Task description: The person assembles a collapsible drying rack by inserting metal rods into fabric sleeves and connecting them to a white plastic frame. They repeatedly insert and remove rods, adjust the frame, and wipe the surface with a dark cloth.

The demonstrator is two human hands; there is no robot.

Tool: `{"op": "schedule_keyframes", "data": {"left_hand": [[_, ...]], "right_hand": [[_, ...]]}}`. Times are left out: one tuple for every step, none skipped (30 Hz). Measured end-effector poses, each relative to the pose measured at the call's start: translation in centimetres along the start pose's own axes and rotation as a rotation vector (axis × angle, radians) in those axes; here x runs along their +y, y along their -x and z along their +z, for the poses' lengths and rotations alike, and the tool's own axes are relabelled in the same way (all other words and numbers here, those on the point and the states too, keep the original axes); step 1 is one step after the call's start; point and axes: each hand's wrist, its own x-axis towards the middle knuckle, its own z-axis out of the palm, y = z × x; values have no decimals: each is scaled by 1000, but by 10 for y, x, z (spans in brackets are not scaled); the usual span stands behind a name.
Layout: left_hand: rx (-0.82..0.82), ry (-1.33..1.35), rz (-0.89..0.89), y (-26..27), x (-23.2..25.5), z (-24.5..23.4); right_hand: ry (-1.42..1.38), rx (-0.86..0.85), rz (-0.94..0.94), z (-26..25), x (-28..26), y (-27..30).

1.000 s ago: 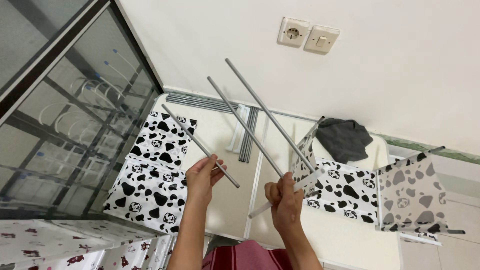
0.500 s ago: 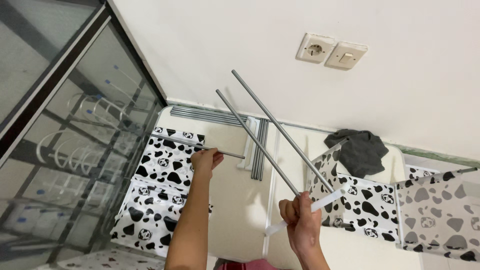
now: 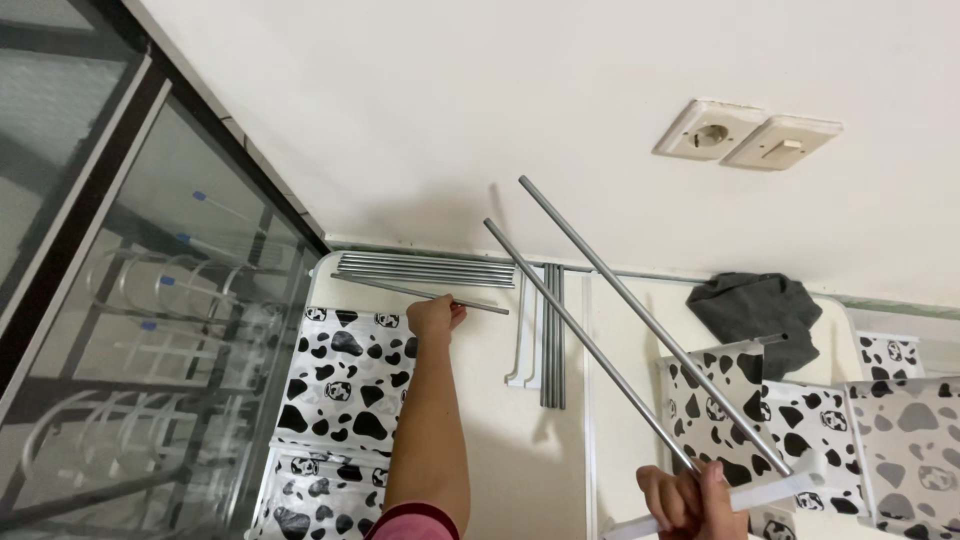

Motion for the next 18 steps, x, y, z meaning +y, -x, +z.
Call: {"op": "schedule_keyframes", "data": {"left_hand": [[-10, 7, -13, -4, -1, 3], [-12, -24, -19, -7, 0, 4], [-19, -56, -28, -10, -1, 7], [-27, -87, -36, -12, -2, 8], [-24, -106, -33, -13, -5, 12], [-21, -126, -31, -13, -7, 14], [-18, -143, -26, -13, -9, 16], [-12, -138, -36, -12, -12, 18], [-2, -131, -40, -13, -11, 19], [8, -124, -44, -15, -10, 20], [19, -146, -44, -18, -10, 21], [30, -168, -45, -22, -11, 21], [41, -189, -43, -27, -12, 24], [21, -164, -30, -32, -15, 25], [5, -138, -18, -39, -18, 23], [-12, -111, -5, -46, -22, 24], [-34, -102, -15, -54, -26, 24], [-57, -92, -24, -62, -29, 25]], "right_hand": [[-18, -28, -24, 1, 2, -1], [-36, -56, -49, 1, 4, -1], [-34, -30, -50, 1, 7, 0], [-33, -4, -50, 1, 10, 1], [-29, 24, -54, 0, 10, 2], [-36, -6, -53, -2, 10, 2], [-44, -40, -52, -3, 11, 1], [-51, -73, -51, -5, 11, 2], [-48, -20, -34, -5, 12, 2], [-45, 32, -17, -5, 13, 3], [-43, 83, 0, -5, 14, 4], [-33, 91, 6, -6, 15, 3], [-24, 98, 10, -6, 14, 2], [-15, 104, 15, -7, 14, 2], [-8, 89, 6, -7, 13, 1], [-2, 74, -2, -7, 12, 1], [4, 57, -6, -7, 11, 1], [4, 51, -8, -7, 10, 2]]}}
